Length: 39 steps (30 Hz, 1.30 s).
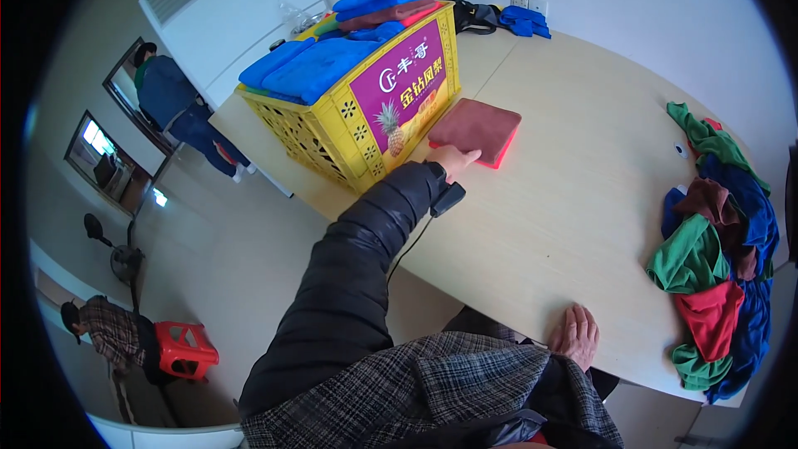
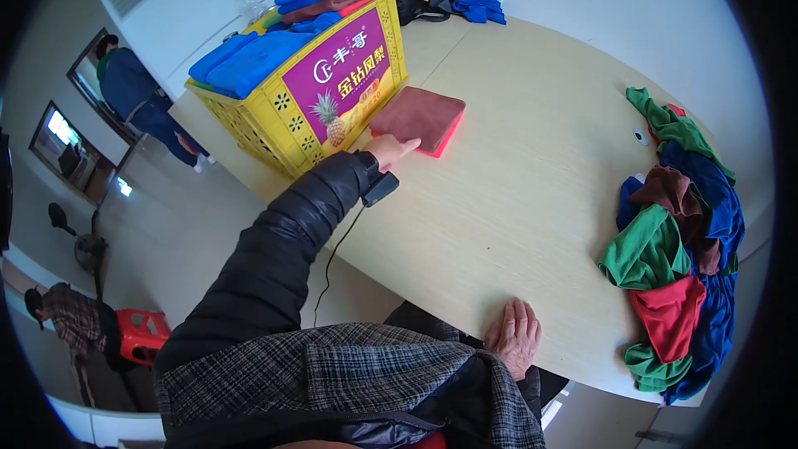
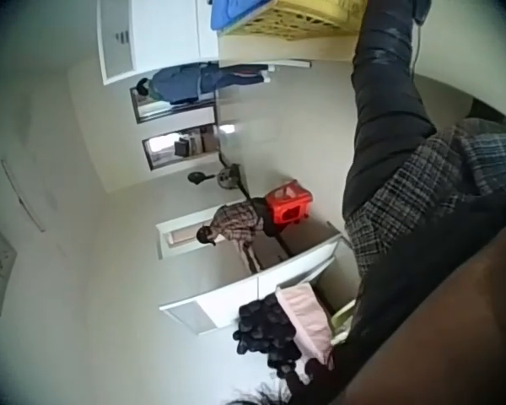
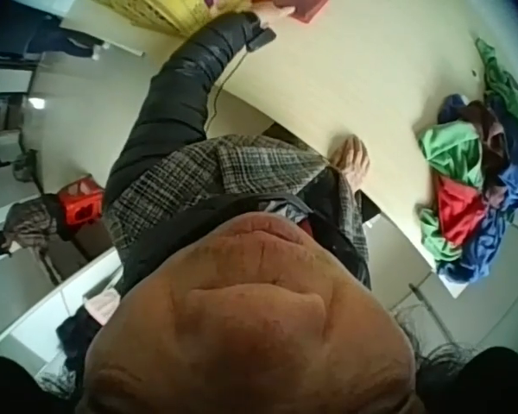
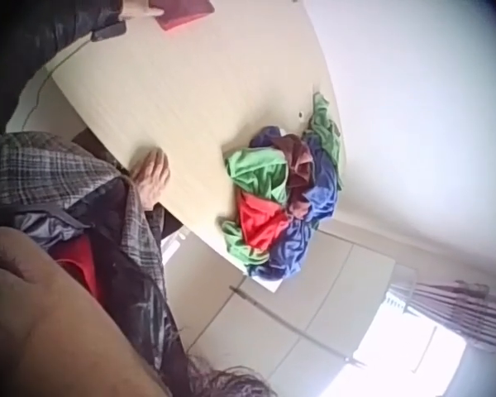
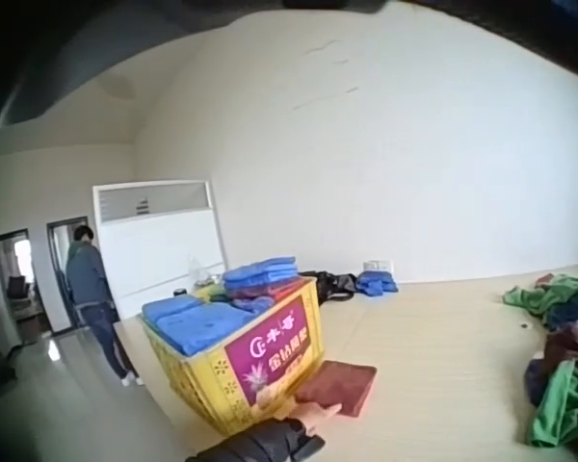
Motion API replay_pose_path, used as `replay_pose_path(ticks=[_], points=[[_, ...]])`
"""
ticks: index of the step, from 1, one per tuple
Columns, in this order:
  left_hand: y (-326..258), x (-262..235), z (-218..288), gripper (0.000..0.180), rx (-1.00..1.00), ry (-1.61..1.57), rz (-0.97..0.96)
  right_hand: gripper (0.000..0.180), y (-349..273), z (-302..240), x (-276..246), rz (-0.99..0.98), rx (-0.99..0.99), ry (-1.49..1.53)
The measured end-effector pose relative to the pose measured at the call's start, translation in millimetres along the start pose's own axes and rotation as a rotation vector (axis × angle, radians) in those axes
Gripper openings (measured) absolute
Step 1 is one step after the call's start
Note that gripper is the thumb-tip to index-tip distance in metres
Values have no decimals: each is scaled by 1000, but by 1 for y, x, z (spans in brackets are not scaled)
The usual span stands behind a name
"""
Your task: The person folds a blue cloth by hand, smoothing it on the table, and places it onto a stack of cloths. They then pick up a red cloth, fold it into a smaller square, and place it on the same stack.
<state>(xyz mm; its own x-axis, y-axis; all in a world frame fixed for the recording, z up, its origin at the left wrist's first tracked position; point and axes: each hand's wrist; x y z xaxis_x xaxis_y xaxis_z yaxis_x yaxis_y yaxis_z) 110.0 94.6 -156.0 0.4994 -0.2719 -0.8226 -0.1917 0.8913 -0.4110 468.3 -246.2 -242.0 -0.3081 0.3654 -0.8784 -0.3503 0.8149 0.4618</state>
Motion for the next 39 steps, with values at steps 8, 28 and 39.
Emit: replay_pose_path(ticks=[8, 28, 39], points=[[94, 72, 28, 74, -146, -831, 89, 44, -7, -2, -6, -10, 34, -27], [323, 18, 5, 47, 635, -336, 95, 48, -4, -5, -7, -17, -16, 69], [23, -117, 83, 49, 820, -1101, 120, 52, -4, -2, -2, -10, -18, 14]])
Point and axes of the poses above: each hand's wrist, its own y-axis towards the middle knuckle, its own x-axis out of the palm, z = x × y, and after that the axes turned 14 degrees about -x, right-handed
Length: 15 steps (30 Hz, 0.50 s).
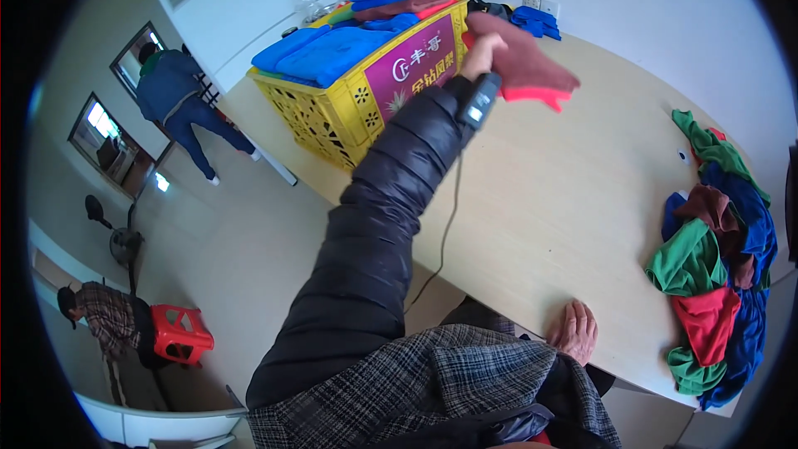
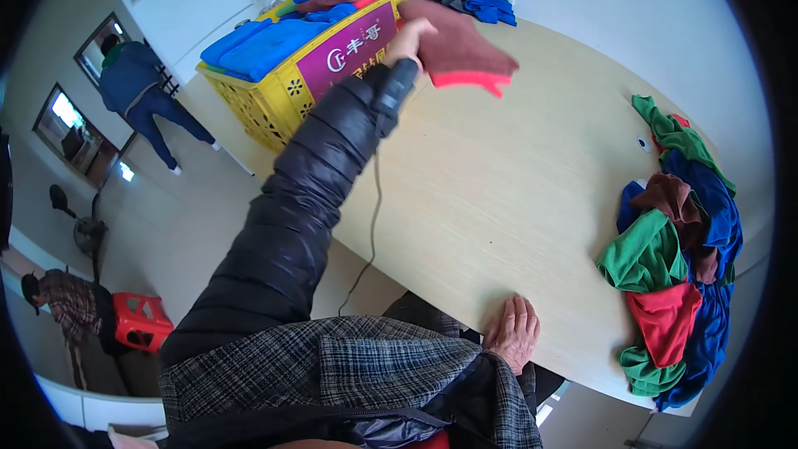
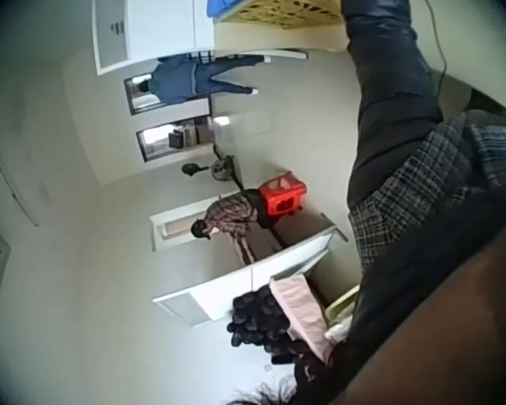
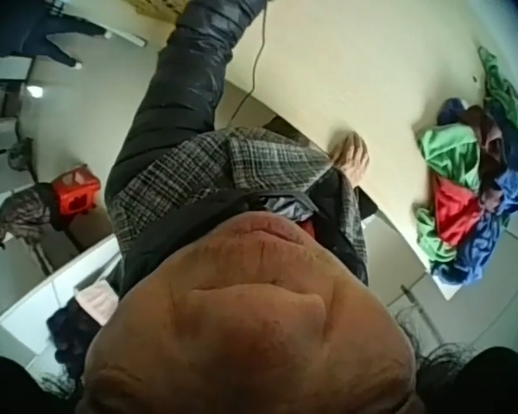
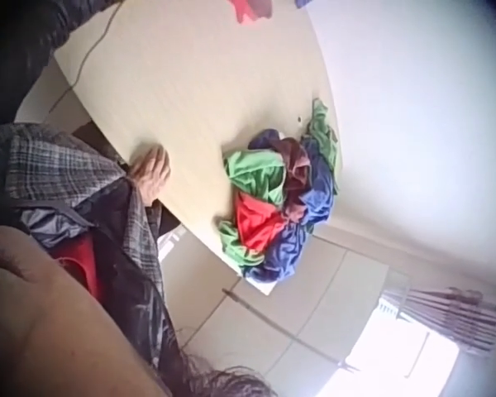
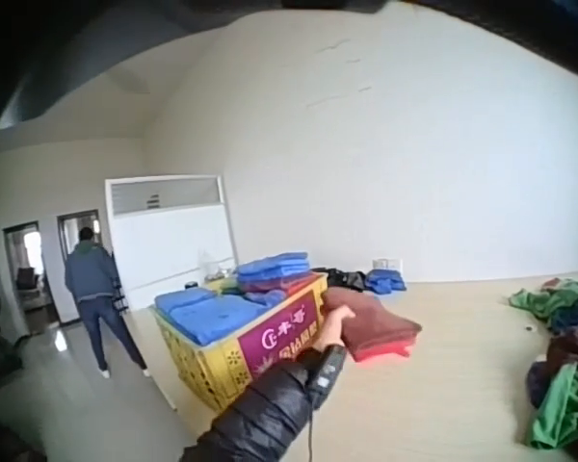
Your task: The person folds a blue cloth by hand, smoothing it on the table, and places it onto a stack of cloths. They then pick up a red cloth, fold it into a smaller square, and place it on the same stack.
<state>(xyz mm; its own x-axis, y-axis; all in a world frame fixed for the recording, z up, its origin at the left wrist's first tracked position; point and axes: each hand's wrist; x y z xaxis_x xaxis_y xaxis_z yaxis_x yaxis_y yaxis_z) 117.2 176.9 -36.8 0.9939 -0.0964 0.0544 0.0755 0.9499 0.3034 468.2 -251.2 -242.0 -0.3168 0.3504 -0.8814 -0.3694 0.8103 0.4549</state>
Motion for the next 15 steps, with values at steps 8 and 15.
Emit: replay_pose_path(ticks=[8, 15], points=[[8, -134, 177, 35, 31, -315, 63, 50, 1, 1, -2, -13, 55, 8], [-61, -267, 151, 52, -246, -432, 86, 48, -1, -1, -6, -16, 16, 27]])
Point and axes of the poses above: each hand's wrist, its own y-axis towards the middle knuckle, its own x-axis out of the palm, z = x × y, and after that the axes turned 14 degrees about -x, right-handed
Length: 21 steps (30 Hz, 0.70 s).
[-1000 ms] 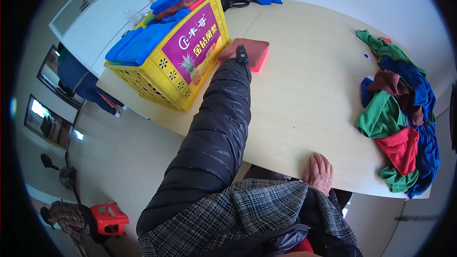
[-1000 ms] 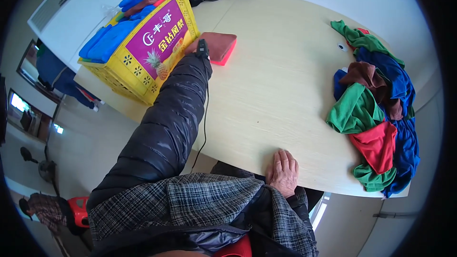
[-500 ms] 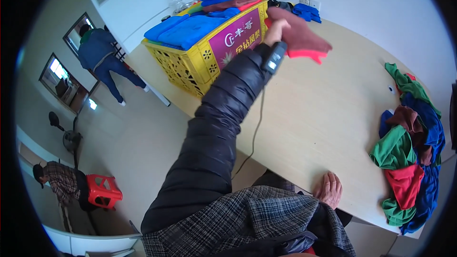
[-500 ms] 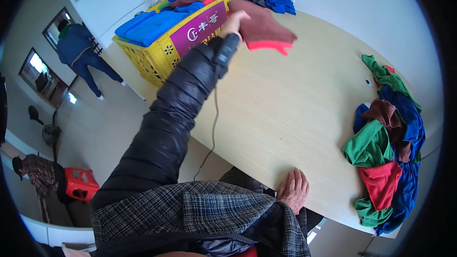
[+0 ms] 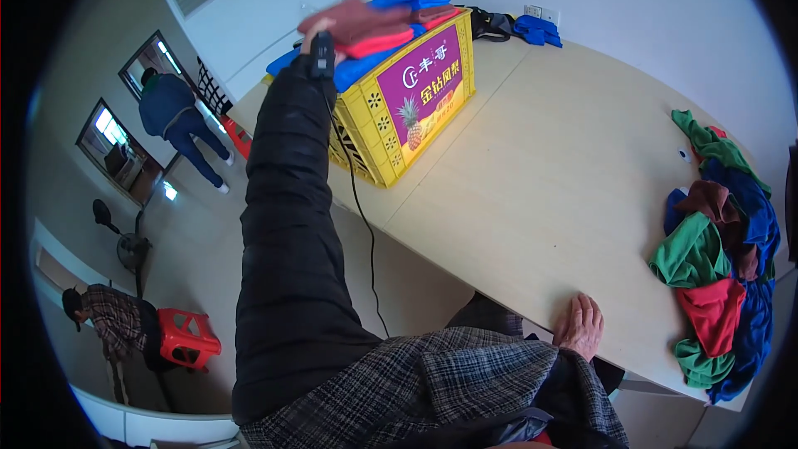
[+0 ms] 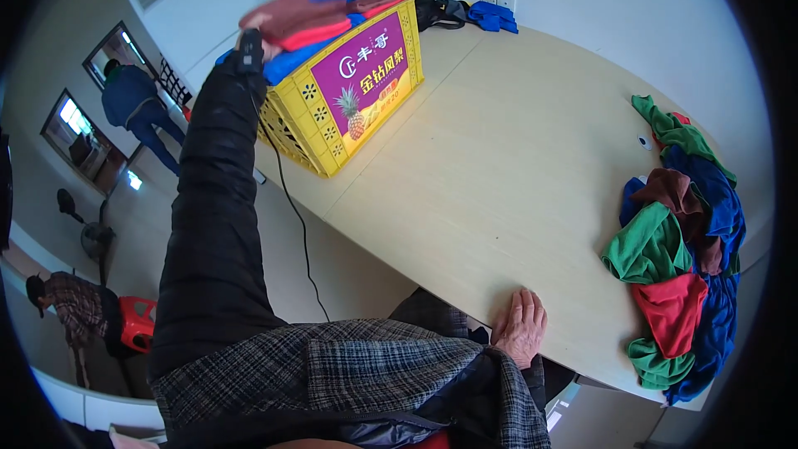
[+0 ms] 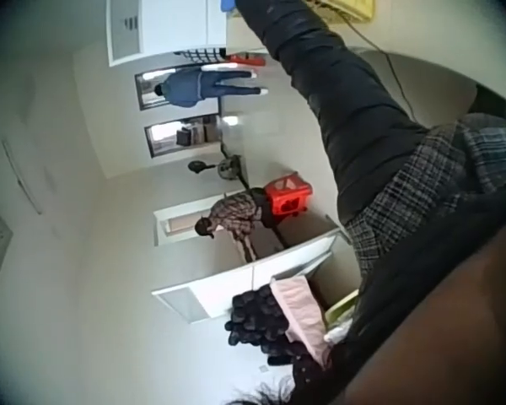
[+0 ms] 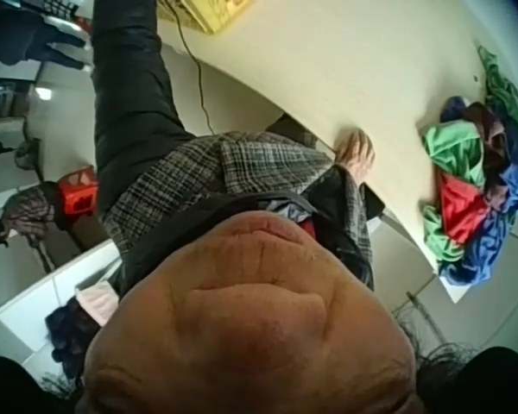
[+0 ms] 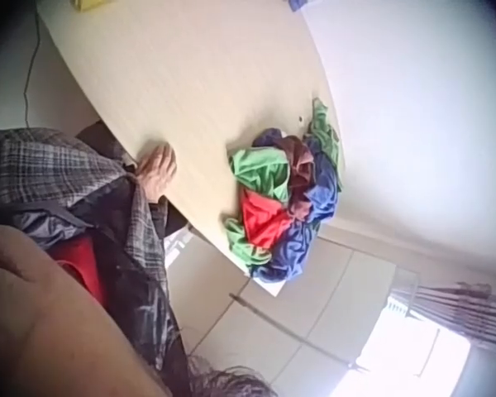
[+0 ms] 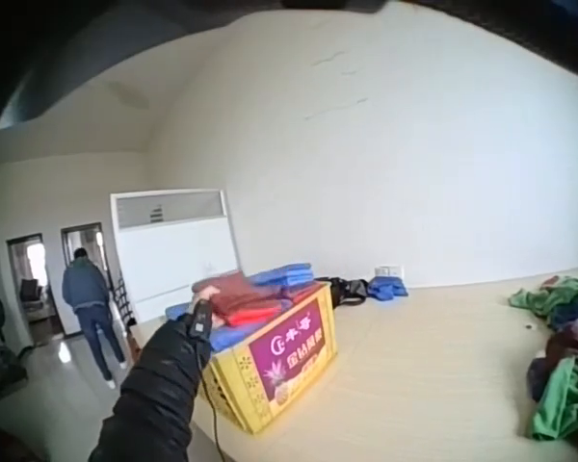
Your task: The person folds a blue cloth by hand, smoothing it on the table, and places it onto a stack of cloths. They then pick up a red cloth, fold it into a smaller square, and place it on the same stack.
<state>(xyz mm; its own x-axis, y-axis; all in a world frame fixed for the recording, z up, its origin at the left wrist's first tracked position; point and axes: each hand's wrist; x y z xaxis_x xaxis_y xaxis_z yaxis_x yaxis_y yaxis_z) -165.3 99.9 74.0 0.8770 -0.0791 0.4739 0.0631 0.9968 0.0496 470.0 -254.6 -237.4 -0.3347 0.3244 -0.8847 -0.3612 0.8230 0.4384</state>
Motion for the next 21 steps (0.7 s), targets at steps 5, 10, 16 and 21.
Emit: replay_pose_path(ticks=[5, 10, 16, 21], points=[[-22, 9, -8, 56, -166, -37, 9, 47, -1, 0, -2, -6, 5, 4], [-60, 50, -1, 55, -118, 14, 328, 47, 1, -1, -1, 6, -4, 18], [-71, 78, 3, 57, 221, 1511, 977, 47, -4, -2, -4, 1, 3, -3], [-34, 3, 39, 52, 745, 2014, 217, 47, 1, -7, -8, 99, -78, 96]])
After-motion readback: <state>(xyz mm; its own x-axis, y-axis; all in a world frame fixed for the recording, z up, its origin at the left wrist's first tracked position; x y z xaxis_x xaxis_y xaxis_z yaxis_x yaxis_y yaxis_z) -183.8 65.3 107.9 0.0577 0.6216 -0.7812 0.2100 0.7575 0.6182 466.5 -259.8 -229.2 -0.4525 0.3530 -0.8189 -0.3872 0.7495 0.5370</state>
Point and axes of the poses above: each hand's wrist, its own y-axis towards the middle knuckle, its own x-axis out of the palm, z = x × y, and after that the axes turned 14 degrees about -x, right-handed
